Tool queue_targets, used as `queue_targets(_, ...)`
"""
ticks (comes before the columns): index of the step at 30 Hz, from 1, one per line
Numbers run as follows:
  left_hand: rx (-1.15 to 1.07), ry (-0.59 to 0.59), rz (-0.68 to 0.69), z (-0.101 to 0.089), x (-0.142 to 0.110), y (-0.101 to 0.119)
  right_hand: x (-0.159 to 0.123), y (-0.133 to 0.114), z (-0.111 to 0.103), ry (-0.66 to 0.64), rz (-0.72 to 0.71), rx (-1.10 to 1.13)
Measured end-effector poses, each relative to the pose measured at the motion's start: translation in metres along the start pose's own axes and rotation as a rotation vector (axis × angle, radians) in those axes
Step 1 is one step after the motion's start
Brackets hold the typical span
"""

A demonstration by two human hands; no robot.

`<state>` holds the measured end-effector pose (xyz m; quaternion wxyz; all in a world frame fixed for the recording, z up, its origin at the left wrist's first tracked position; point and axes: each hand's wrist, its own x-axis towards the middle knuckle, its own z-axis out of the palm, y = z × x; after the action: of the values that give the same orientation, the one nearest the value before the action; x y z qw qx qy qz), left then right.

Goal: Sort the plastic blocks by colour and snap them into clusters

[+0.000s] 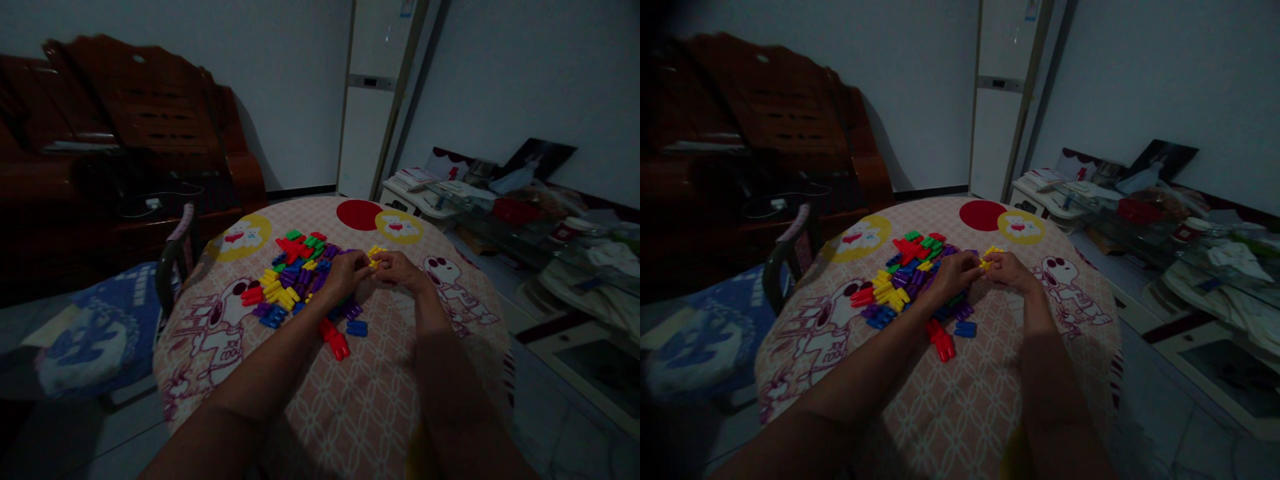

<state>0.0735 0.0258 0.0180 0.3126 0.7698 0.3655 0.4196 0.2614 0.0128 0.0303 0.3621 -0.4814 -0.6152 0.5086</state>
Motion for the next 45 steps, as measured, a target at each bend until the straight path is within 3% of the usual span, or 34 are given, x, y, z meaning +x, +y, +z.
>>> queue_targets(4,0.022,0.081,0.001,-0.037,0.01,-0.002,-0.002,0.008,-0.017,0.266,-0.068,0.071)
queue_targets(7,0.098,0.233,-0.11,-0.082,0.014,-0.015,-0.003,0.022,-0.034,0.526,-0.064,0.093)
queue_targets(9,0.143,0.319,-0.202,-0.11,0.013,-0.029,-0.002,0.031,-0.039,0.616,0.006,0.054)
queue_targets(15,0.096,0.411,-0.407,-0.16,-0.002,-0.063,0.009,0.039,-0.025,0.612,0.17,-0.085)
queue_targets(20,0.351,0.282,-0.589,-0.186,-0.018,-0.07,0.018,0.042,-0.019,0.568,0.15,-0.108)
queue_targets(23,0.528,0.187,-0.683,-0.195,-0.025,-0.075,0.02,0.045,-0.021,0.548,0.135,-0.113)
queue_targets(26,0.57,0.142,-0.727,-0.199,-0.03,-0.082,0.017,0.042,-0.02,0.55,0.14,-0.113)
queue_targets(38,0.26,-0.182,-0.781,-0.199,-0.043,-0.08,0.008,0.041,-0.019,0.571,0.164,-0.091)
queue_targets(42,0.296,-0.183,-0.767,-0.198,-0.042,-0.074,0.008,0.045,-0.021,0.586,0.148,-0.077)
queue_targets(45,0.323,-0.011,-0.665,-0.203,-0.036,-0.062,0.01,0.042,-0.024,0.692,0.091,-0.022)
